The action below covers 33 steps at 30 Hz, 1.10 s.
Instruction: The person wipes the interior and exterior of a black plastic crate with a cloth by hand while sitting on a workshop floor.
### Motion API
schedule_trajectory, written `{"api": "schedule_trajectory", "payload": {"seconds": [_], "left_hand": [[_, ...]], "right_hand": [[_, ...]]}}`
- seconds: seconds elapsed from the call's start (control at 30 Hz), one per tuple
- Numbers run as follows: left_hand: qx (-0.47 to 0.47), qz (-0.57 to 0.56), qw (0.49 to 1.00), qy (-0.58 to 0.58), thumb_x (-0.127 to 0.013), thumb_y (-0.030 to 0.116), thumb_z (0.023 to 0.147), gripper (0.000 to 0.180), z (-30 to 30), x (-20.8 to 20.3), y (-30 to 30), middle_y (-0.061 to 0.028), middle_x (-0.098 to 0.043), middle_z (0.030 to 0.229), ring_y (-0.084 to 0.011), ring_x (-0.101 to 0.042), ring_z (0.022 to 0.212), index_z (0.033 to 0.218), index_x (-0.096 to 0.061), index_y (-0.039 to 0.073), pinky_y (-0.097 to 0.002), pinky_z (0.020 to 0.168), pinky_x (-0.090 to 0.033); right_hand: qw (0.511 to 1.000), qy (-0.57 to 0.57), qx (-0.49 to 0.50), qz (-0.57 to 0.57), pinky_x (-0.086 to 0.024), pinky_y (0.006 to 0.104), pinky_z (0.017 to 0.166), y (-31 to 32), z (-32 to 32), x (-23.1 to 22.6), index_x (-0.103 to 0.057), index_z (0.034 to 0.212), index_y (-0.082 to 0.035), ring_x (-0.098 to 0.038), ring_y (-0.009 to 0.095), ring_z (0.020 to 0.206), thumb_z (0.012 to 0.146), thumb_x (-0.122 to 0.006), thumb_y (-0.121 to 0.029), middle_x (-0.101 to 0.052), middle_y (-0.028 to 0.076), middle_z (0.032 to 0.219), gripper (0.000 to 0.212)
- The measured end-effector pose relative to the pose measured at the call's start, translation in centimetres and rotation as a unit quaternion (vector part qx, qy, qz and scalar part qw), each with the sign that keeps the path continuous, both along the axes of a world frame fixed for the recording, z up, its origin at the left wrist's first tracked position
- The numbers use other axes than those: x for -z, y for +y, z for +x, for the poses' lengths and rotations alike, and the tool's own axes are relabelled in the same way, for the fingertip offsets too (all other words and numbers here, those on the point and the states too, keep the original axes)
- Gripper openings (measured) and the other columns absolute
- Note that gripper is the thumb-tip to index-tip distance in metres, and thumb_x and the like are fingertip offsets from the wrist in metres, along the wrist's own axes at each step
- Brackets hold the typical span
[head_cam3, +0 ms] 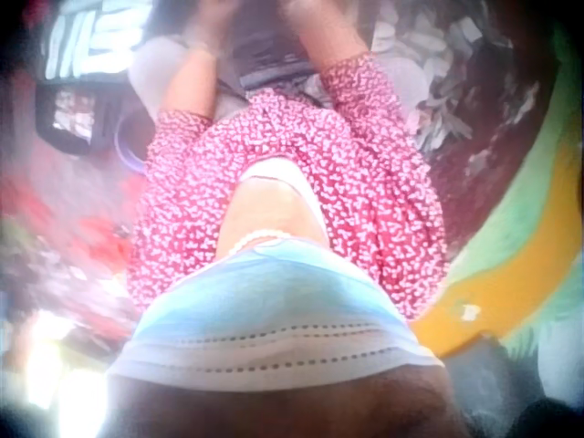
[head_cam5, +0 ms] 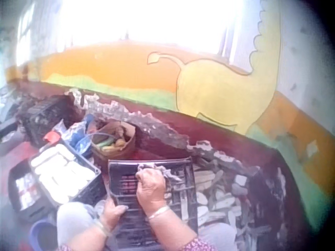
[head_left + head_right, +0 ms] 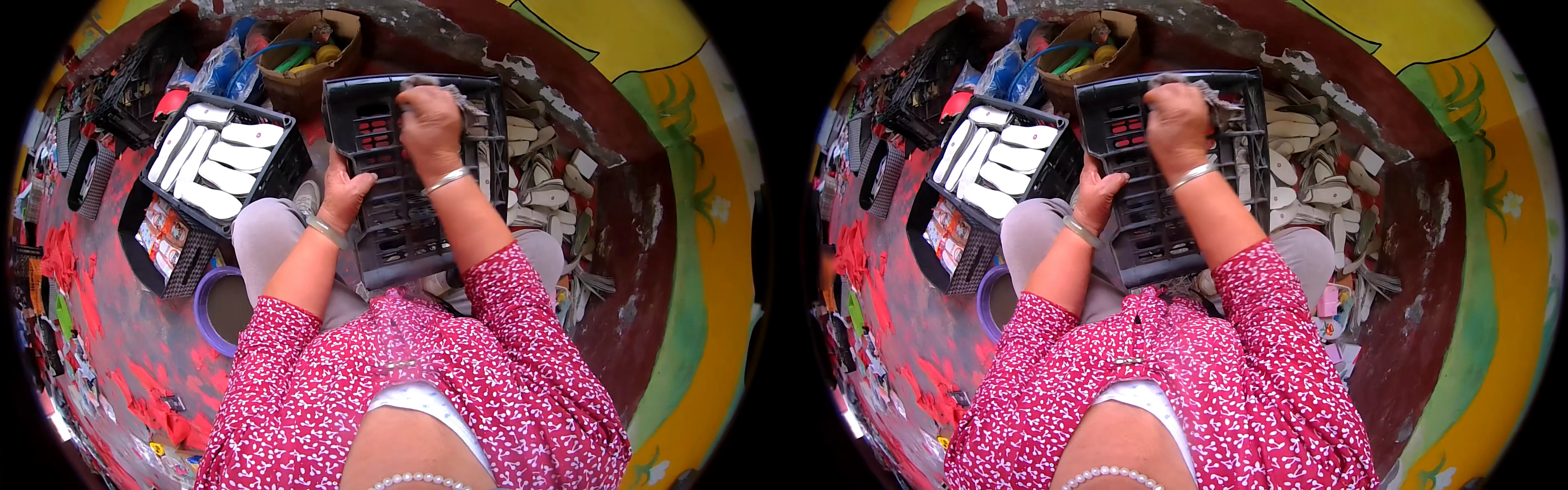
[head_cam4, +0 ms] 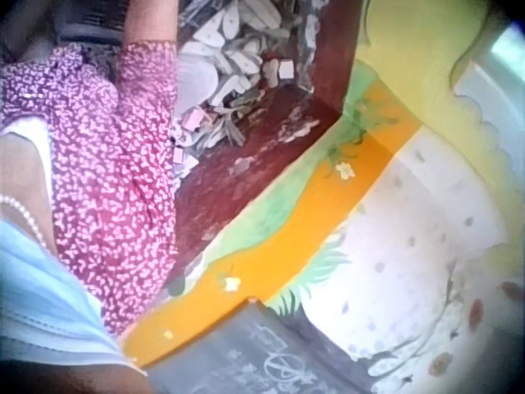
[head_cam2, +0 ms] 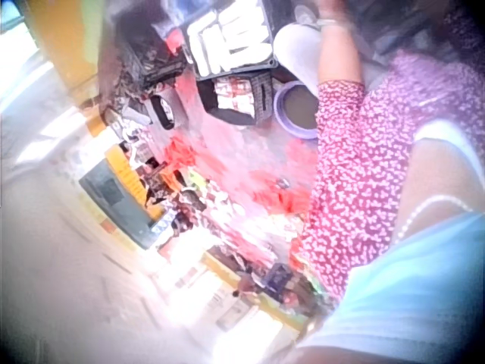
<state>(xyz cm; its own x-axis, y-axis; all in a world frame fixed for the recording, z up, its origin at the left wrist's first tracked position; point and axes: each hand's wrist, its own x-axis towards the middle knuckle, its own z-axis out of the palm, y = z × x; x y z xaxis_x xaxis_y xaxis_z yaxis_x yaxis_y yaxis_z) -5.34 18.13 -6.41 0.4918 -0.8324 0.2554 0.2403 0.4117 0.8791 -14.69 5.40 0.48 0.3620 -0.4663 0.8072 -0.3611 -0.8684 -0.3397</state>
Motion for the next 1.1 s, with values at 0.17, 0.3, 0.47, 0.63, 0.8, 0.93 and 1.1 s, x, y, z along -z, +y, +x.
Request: {"api": "schedule_trajectory", "payload": {"seconds": [0.17, 0.3, 0.47, 0.63, 0.8, 0.93, 1.1], "left_hand": [[0.018, 0.017, 0.995, 0.094, -0.051, -0.007, 0.064, 0.059, 1.1, 0.4, -0.4, -0.0055, -0.055, 0.109, -0.0169, -0.055, 0.099, 0.121, -0.044, 0.006, -0.0287, 0.090, -0.043], [0.004, 0.006, 0.996, 0.086, -0.052, -0.006, 0.064, 0.057, 1.1, 0.4, -0.5, -0.0059, -0.056, 0.107, -0.0161, -0.056, 0.095, 0.119, -0.044, 0.005, -0.0279, 0.087, -0.044], [-0.005, 0.027, 0.998, 0.058, -0.049, -0.004, 0.065, 0.059, 1.6, 0.9, -0.2, -0.0082, -0.056, 0.109, -0.0194, -0.058, 0.095, 0.123, -0.042, 0.006, -0.0309, 0.085, -0.048], [0.006, 0.016, 0.997, 0.079, -0.052, -0.004, 0.064, 0.056, 1.1, 0.5, -0.6, -0.0057, -0.056, 0.106, -0.0158, -0.055, 0.095, 0.119, -0.044, 0.004, -0.0277, 0.088, -0.043], [0.007, 0.024, 0.996, 0.084, -0.052, -0.004, 0.064, 0.058, 1.1, -0.1, -0.4, -0.0060, -0.056, 0.108, -0.0162, -0.055, 0.098, 0.121, -0.045, 0.004, -0.0275, 0.089, -0.042], [0.007, 0.035, 0.997, 0.062, -0.053, -0.004, 0.064, 0.058, 1.1, 0.2, -0.1, -0.0059, -0.056, 0.108, -0.0161, -0.055, 0.098, 0.121, -0.044, 0.004, -0.0275, 0.089, -0.042], [-0.001, 0.023, 0.997, 0.068, -0.053, -0.004, 0.065, 0.056, 0.7, -0.1, -0.2, -0.0061, -0.057, 0.107, -0.0158, -0.055, 0.097, 0.120, -0.045, 0.004, -0.0276, 0.088, -0.043]], "right_hand": [[0.918, 0.014, -0.174, 0.357, -0.046, 0.0277, 0.072, 1.8, -1.7, -2.1, -0.064, 0.080, -0.004, -0.058, 0.014, 0.078, 0.069, -0.054, 0.005, -0.060, 0.002, 0.079, 0.017], [0.811, 0.139, -0.328, 0.465, -0.044, 0.0203, 0.069, 2.0, -6.7, -4.0, -0.064, 0.082, 0.000, -0.055, 0.008, 0.076, 0.070, -0.049, 0.004, -0.061, 0.000, 0.081, 0.019], [0.875, -0.124, -0.111, 0.455, -0.051, 0.0246, 0.070, -2.4, -12.5, -7.7, -0.065, 0.095, 0.003, -0.062, 0.013, 0.079, 0.077, -0.050, 0.002, -0.065, 0.006, 0.087, 0.024], [0.984, -0.019, 0.022, 0.176, -0.050, 0.0296, 0.080, -7.5, -11.3, -4.2, -0.066, 0.102, -0.005, -0.064, 0.022, 0.087, 0.077, -0.058, -0.007, -0.065, 0.011, 0.094, 0.026], [0.956, 0.214, 0.202, -0.016, -0.038, 0.0425, 0.094, -5.5, -8.1, 0.0, -0.058, 0.115, -0.005, -0.044, 0.032, 0.114, 0.080, -0.060, -0.021, -0.046, 0.014, 0.128, 0.039], [0.950, 0.235, 0.206, -0.020, -0.037, 0.0434, 0.093, -4.9, -8.6, 0.6, -0.055, 0.115, -0.001, -0.043, 0.032, 0.114, 0.079, -0.056, -0.014, -0.044, 0.014, 0.129, 0.038], [0.965, 0.213, 0.152, 0.014, -0.037, 0.0419, 0.094, -4.9, -9.2, -0.4, -0.058, 0.103, 0.001, -0.045, 0.035, 0.109, 0.078, -0.055, -0.008, -0.046, 0.015, 0.127, 0.027]]}}
